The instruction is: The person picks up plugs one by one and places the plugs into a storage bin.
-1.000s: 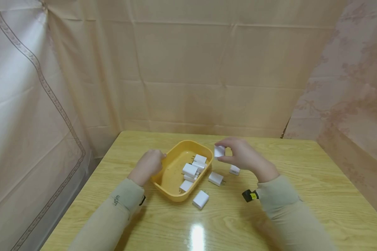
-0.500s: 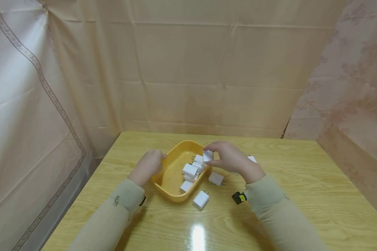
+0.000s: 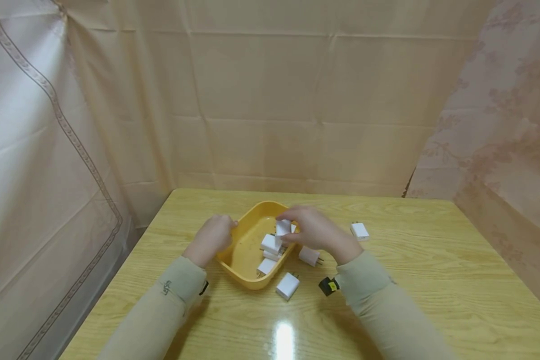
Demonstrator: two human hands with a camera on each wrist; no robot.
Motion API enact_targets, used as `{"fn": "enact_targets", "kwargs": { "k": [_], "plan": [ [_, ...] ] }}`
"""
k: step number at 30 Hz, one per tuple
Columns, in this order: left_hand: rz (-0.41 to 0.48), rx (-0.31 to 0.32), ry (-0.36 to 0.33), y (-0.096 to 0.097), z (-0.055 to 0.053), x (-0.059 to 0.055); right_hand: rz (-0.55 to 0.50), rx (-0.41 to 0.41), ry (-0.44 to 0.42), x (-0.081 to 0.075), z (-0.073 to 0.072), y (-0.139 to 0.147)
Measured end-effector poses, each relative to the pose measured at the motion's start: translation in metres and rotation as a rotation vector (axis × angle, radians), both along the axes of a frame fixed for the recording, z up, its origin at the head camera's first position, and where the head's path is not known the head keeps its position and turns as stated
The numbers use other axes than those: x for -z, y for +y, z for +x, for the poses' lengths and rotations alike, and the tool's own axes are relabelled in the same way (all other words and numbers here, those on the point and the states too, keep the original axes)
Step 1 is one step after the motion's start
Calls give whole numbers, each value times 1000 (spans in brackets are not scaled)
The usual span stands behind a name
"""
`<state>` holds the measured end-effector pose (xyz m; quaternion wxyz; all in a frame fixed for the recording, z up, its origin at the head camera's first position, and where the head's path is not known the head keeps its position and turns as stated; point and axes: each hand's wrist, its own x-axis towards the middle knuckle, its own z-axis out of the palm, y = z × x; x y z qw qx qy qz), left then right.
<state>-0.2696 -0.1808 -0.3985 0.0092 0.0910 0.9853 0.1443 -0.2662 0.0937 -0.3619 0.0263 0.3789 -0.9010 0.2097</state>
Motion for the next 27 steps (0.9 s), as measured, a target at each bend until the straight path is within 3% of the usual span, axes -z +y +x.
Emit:
{"fn": "enact_targets", "kwargs": {
  "k": [27],
  "plan": [
    [14, 2, -17, 4, 5, -4, 25, -29, -48, 9, 2, -27]
  ]
}}
